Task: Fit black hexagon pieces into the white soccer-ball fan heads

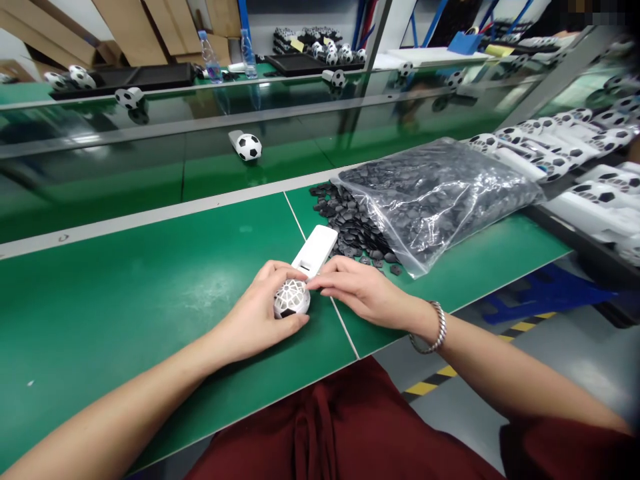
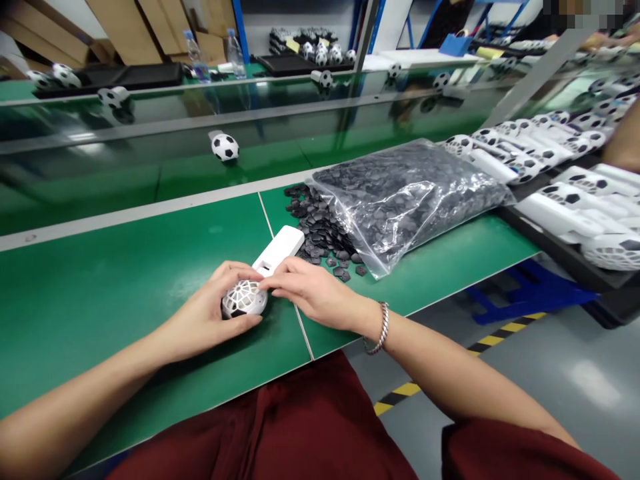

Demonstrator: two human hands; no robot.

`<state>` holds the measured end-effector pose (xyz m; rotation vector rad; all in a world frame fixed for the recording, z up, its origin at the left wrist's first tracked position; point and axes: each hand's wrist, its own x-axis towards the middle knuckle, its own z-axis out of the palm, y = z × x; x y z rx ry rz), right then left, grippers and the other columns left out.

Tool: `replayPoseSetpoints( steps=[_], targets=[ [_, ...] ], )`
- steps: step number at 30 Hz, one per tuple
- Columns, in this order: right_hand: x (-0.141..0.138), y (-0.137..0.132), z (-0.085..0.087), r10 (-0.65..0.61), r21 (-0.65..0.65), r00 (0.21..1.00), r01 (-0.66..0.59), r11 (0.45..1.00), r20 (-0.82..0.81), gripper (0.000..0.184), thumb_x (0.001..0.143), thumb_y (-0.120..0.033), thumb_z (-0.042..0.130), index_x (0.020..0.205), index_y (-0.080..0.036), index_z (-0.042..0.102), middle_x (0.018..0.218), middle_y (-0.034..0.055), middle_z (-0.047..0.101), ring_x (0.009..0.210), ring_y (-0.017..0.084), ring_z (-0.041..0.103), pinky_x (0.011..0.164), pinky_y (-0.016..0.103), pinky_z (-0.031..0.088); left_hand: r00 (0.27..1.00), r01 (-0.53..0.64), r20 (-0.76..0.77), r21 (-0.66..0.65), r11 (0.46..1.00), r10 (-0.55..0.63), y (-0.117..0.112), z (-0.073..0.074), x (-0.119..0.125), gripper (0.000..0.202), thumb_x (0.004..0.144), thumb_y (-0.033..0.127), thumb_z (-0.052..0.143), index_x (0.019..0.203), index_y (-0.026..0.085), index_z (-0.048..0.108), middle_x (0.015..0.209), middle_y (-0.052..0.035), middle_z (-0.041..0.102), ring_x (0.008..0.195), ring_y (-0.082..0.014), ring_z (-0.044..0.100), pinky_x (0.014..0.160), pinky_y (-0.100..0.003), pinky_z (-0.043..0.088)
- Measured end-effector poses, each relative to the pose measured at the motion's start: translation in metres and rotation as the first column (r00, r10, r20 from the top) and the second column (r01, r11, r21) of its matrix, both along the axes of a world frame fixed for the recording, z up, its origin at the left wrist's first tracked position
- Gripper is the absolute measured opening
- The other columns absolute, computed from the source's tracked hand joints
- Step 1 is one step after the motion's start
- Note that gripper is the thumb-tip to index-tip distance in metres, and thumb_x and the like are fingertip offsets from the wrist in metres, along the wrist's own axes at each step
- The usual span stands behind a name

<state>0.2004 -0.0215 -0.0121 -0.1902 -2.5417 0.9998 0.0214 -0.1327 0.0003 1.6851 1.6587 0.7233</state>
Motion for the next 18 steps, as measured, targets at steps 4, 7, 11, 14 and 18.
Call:
replayPoseSetpoints(
  steps=[4, 7, 11, 14, 18],
  targets=[
    [0.001, -0.001, 0.002, -0.017, -0.054, 1.0, 0.018, 0.998, 0.018, 0.018, 0.087, -0.015, 0.047, 0.097, -0.02, 0.061, 0.091, 0.0041, 0.059, 0.087, 0.012, 0.055, 0.078, 0.026, 0.046, 1.0, -0.008, -0.005, -0.009, 1.0, 0.008, 0.0, 0.002, -0.002, 0.041, 0.068, 0.014, 0.057, 0.107, 0.024, 0.048, 0.112, -0.0048, 0.042, 0.106, -0.0216, 0.046, 0.094, -0.041, 0.038],
    [-0.002, -0.002, 0.004, -0.011, -0.094, 0.998, 0.016, 0.995, 0.057, 0.011, 0.084, -0.017, 0.053, 0.09, -0.018, 0.063, 0.087, 0.0026, 0.063, 0.083, 0.012, 0.057, 0.077, 0.025, 0.046, 1.0, -0.008, -0.012, -0.012, 1.0, 0.008, 0.001, 0.003, -0.003, 0.042, 0.067, 0.012, 0.056, 0.106, 0.024, 0.047, 0.111, -0.0044, 0.042, 0.107, -0.0213, 0.045, 0.095, -0.041, 0.038],
    [-0.008, -0.001, 0.005, -0.024, -0.139, 0.996, 0.036, 0.99, 0.088, 0.008, 0.081, -0.021, 0.058, 0.085, -0.017, 0.065, 0.082, 0.0026, 0.061, 0.074, 0.011, 0.056, 0.067, 0.023, 0.046, 1.0, -0.007, -0.024, -0.019, 1.0, 0.007, 0.001, 0.005, -0.003, 0.041, 0.067, 0.012, 0.054, 0.105, 0.024, 0.048, 0.111, -0.0041, 0.043, 0.106, -0.0214, 0.045, 0.093, -0.04, 0.039],
    [-0.012, 0.001, 0.006, -0.002, -0.16, 0.994, 0.019, 0.987, 0.106, 0.009, 0.082, -0.019, 0.057, 0.087, -0.018, 0.064, 0.082, 0.0017, 0.064, 0.075, 0.011, 0.057, 0.069, 0.024, 0.047, 1.0, -0.007, -0.021, -0.016, 1.0, 0.007, 0.001, 0.006, -0.002, 0.04, 0.067, 0.012, 0.054, 0.105, 0.024, 0.048, 0.111, -0.0041, 0.044, 0.106, -0.0219, 0.046, 0.093, -0.041, 0.039],
    [-0.016, 0.004, 0.003, 0.034, -0.176, 0.996, -0.02, 0.984, 0.079, 0.011, 0.082, -0.015, 0.056, 0.088, -0.018, 0.065, 0.087, 0.0023, 0.066, 0.083, 0.012, 0.06, 0.078, 0.025, 0.047, 0.999, -0.033, -0.012, 0.007, 0.999, 0.033, 0.001, 0.001, 0.0, 0.037, 0.069, 0.016, 0.059, 0.103, 0.025, 0.049, 0.109, -0.0033, 0.044, 0.106, -0.0212, 0.046, 0.094, -0.041, 0.038]
  ],
)
